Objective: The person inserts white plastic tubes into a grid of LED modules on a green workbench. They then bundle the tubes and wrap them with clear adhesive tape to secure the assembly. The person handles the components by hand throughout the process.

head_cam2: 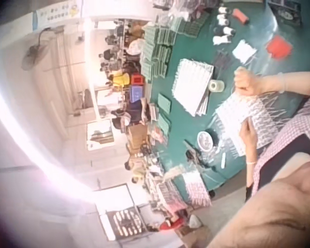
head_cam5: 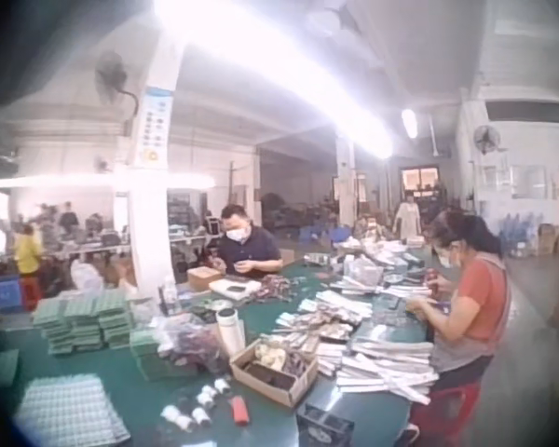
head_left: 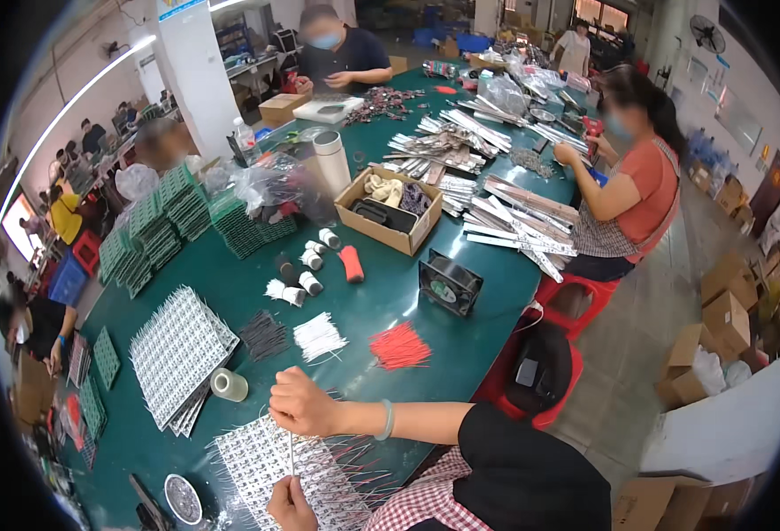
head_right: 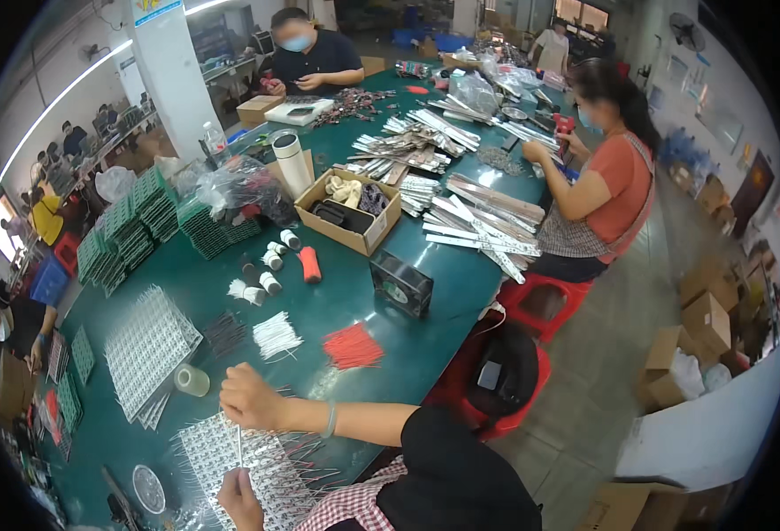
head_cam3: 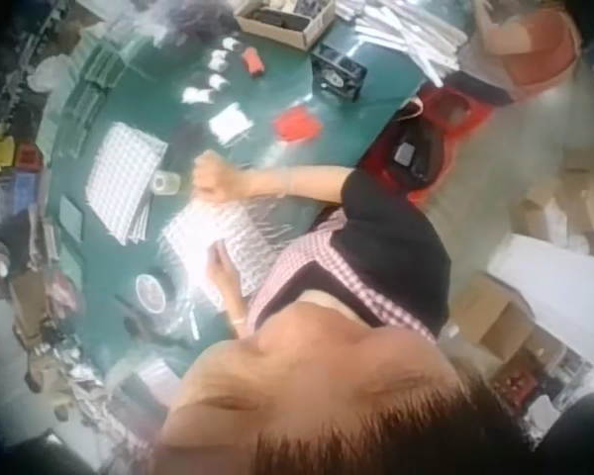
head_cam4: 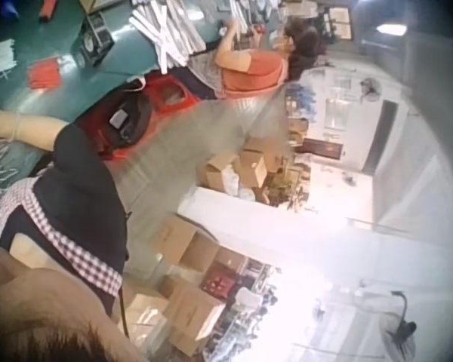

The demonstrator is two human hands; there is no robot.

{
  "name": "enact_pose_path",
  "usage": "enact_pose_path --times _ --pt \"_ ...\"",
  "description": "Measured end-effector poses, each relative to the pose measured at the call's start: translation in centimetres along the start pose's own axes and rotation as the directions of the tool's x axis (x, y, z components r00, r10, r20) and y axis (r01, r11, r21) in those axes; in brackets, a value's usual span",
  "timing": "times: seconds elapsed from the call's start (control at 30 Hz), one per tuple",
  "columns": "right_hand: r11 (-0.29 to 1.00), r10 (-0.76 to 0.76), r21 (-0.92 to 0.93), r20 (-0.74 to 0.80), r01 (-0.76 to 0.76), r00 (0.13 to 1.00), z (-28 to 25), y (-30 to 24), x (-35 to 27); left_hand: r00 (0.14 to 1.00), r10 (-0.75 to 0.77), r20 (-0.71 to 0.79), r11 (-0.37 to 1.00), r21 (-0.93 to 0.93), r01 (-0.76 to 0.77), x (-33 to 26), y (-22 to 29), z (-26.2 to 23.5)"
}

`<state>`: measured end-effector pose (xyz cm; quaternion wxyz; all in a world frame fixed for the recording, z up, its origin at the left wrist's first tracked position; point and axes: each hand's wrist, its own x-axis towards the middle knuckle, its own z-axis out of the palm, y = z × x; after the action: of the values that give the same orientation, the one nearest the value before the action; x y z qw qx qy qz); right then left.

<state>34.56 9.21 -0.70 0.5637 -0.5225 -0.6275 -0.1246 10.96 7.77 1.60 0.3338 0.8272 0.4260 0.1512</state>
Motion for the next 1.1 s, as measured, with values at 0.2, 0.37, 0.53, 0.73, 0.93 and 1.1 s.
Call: enact_pose_path --times 0.2,0.37,0.53,0.73,0.93,1.1 --pt "0.995 0.087 -0.055 0.022 -0.085 0.996 -2.9 -0.5 -0.4 0.997 0.074 0.006 0.997 0.032 -0.074 0.5 1.4 0.8" --pt "0.982 -0.028 -0.184 0.076 0.042 0.997 -5.3 -1.6 -0.6 0.986 0.165 -0.016 0.984 0.063 -0.164 1.0 2.5 1.8" --pt "0.988 0.009 -0.152 0.085 0.004 0.996 -6.4 -2.0 -2.0 0.955 0.294 -0.042 0.955 0.056 -0.292 1.8 3.6 3.3" --pt "0.988 0.010 -0.154 0.019 -0.007 1.000 -7.4 -1.5 -2.4 0.931 0.361 -0.061 0.932 -0.006 -0.362 1.7 5.3 4.3" --pt "0.990 0.020 -0.142 -0.026 -0.024 0.999 -7.9 -1.3 -2.6 0.975 0.102 0.198 0.994 -0.051 -0.094 2.1 5.9 3.6" --pt "0.985 0.026 -0.169 -0.082 -0.040 0.996 -9.2 -0.9 -2.3 0.961 0.113 0.254 0.994 -0.038 -0.107 3.3 5.7 4.1"
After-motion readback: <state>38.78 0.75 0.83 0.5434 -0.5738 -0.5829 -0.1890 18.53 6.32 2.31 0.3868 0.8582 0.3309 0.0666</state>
